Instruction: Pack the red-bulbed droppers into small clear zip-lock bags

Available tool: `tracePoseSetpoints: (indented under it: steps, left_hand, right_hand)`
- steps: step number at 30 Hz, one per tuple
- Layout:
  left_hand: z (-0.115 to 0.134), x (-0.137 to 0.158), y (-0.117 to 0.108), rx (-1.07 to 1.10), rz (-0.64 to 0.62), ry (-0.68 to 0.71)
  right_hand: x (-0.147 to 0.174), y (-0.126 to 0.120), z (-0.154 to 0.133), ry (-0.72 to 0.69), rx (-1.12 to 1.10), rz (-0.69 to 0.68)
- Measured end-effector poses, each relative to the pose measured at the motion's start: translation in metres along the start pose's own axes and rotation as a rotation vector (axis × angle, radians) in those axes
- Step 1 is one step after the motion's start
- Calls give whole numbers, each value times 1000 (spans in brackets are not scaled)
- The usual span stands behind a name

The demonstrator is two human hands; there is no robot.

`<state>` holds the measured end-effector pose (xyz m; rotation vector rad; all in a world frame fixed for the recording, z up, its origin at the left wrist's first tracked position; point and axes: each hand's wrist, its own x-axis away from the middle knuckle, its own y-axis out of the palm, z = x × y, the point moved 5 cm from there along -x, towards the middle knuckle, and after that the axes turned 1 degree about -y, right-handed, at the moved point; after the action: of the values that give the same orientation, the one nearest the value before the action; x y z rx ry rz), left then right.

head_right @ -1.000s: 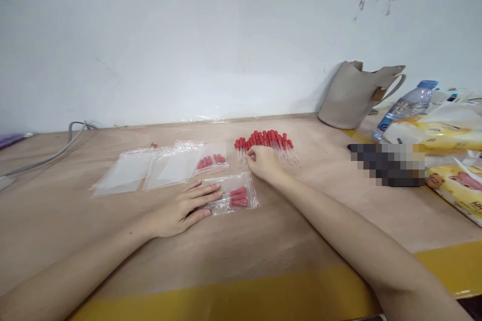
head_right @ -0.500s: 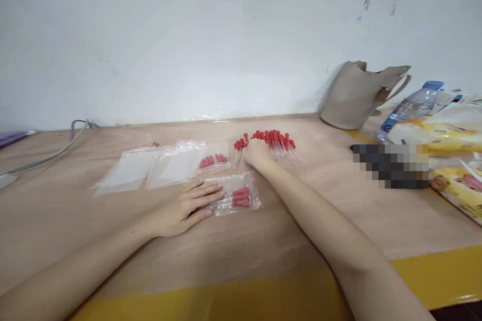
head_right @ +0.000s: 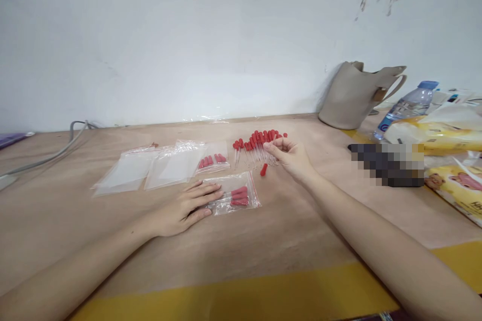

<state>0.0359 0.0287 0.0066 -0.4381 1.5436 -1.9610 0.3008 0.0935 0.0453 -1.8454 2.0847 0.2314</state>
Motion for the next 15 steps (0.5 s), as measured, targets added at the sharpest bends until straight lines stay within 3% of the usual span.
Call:
tracePoseSetpoints:
  steps: [9,15]
  left_hand:
    - [-2,0,1,0,-6,-11]
    - [-4,4,-1,10,7,-12]
  right_hand:
    - [21,22,29,-154,425,-306]
    - [15,1,30,-281,535,-517]
